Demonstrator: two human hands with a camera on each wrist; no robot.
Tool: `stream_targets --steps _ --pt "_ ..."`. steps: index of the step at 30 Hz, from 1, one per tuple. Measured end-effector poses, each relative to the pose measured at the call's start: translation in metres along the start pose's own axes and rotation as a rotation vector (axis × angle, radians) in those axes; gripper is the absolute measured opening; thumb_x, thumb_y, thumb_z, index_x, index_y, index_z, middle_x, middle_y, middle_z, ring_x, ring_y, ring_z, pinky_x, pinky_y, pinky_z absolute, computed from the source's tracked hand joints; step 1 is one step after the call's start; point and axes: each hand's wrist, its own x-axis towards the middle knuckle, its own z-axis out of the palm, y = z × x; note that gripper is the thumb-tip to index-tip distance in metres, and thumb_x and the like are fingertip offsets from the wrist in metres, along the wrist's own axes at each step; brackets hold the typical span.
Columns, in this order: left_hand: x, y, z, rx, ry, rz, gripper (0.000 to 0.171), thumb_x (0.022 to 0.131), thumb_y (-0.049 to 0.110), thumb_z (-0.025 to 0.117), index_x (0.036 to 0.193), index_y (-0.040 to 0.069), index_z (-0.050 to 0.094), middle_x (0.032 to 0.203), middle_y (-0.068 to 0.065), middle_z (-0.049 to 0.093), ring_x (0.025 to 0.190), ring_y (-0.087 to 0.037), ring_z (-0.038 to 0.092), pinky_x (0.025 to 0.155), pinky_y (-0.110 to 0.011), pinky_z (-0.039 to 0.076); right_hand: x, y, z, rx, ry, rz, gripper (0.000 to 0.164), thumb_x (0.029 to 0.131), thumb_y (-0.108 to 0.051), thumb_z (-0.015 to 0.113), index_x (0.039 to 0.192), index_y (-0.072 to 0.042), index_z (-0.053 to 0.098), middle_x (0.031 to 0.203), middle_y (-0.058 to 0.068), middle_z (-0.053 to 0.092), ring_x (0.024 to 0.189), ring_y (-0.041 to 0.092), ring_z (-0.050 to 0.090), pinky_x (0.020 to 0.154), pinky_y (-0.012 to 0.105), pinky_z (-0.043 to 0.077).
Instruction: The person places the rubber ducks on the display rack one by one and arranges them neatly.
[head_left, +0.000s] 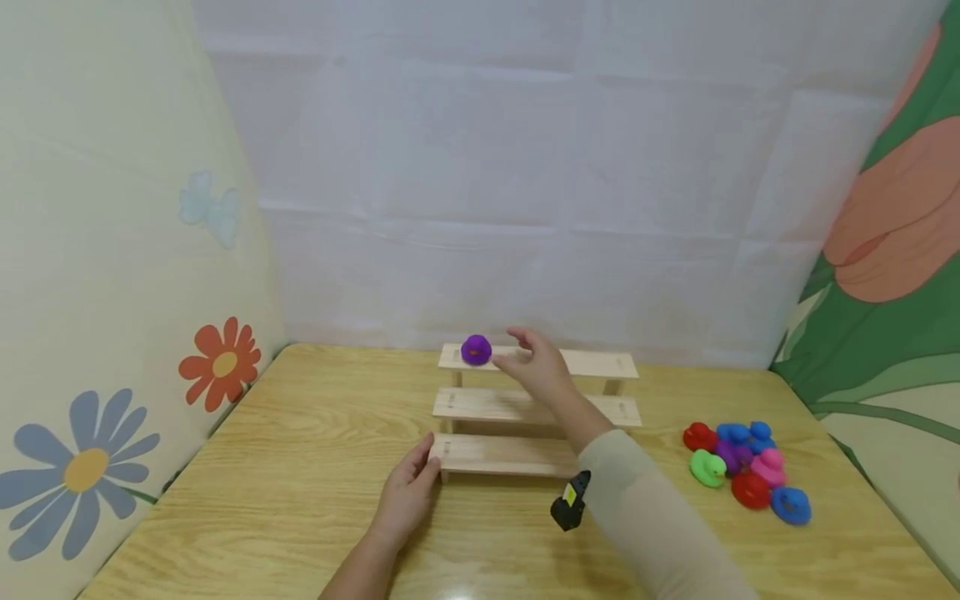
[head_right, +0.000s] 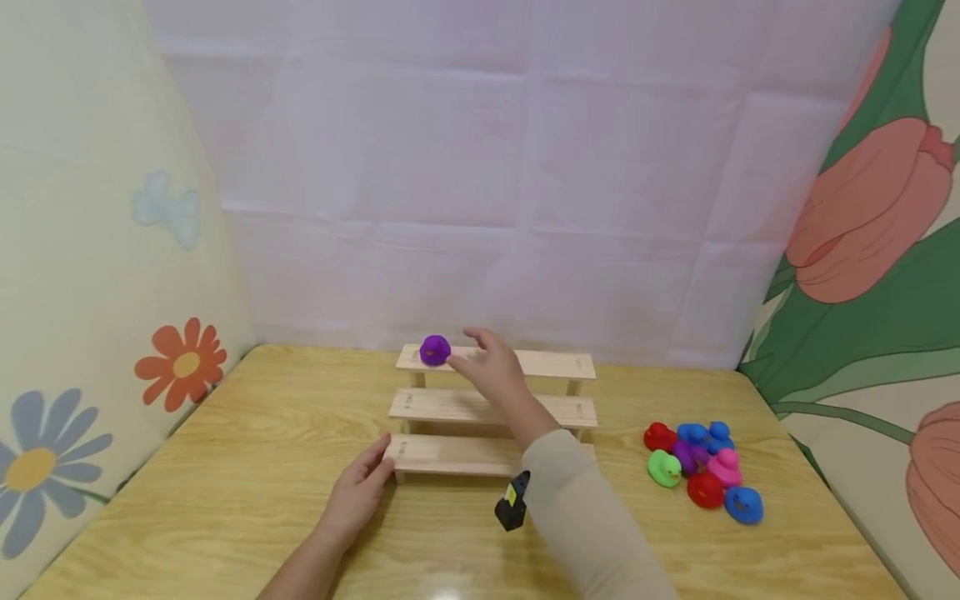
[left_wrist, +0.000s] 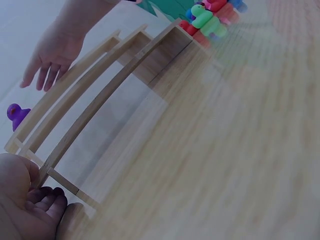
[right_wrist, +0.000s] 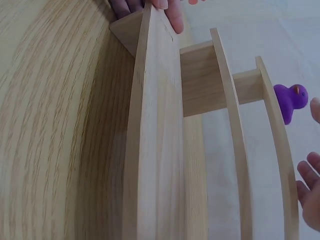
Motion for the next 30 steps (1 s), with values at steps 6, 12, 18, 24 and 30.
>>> stream_targets --steps 6,12,18,24,30 --pt "-0.001 0.002 0.000 0.002 -0.001 0.002 0.050 0.103 0.011 0.044 0.149 -0.006 0.032 0.154 -0.025 0.034 0.145 -0.037 0.031 0.120 -0.050 0.028 -0.007 0.011 -0.019 0.014 0.004 0.023 0.062 0.087 -0.029 0.074 0.142 -0.012 0.050 0.148 0.013 0.049 0.139 0.032 0.043 0.118 0.049 0.036" --pt "0.000 0.001 0.000 0.006 0.004 -0.001 0.050 0.103 0.011 0.045 0.148 -0.006 0.033 0.155 -0.025 0.033 0.145 -0.037 0.030 0.120 -0.051 0.027 -0.019 0.017 -0.035 0.036 0.021 0.026 0.061 0.087 -0.027 0.074 0.141 -0.011 0.050 0.149 0.011 0.048 0.141 0.031 0.041 0.122 0.044 0.031" --pt "0.001 0.001 0.000 0.008 0.007 -0.008 0.050 0.103 0.012 0.045 0.148 -0.006 0.033 0.155 -0.024 0.034 0.145 -0.037 0.030 0.120 -0.050 0.028 -0.034 0.025 -0.048 -0.024 0.057 -0.038 0.058 0.088 -0.029 0.074 0.138 -0.009 0.053 0.144 0.015 0.051 0.135 0.035 0.046 0.117 0.047 0.038" --pt "0.000 0.001 -0.001 0.007 0.000 -0.010 0.050 0.104 0.013 0.044 0.149 -0.005 0.032 0.156 -0.024 0.032 0.146 -0.038 0.028 0.121 -0.052 0.027 -0.051 0.038 -0.063 -0.054 0.096 -0.045 0.056 0.088 -0.025 0.073 0.138 -0.006 0.054 0.143 0.017 0.052 0.132 0.036 0.049 0.114 0.051 0.040" --pt "0.002 0.000 0.000 0.010 0.000 -0.021 0.050 0.103 0.013 0.045 0.149 -0.004 0.033 0.156 -0.022 0.033 0.146 -0.036 0.029 0.120 -0.050 0.027 -0.069 0.045 -0.083 -0.025 0.142 -0.022 0.052 0.090 -0.021 0.072 0.136 -0.005 0.054 0.141 0.016 0.053 0.132 0.035 0.048 0.115 0.053 0.039"
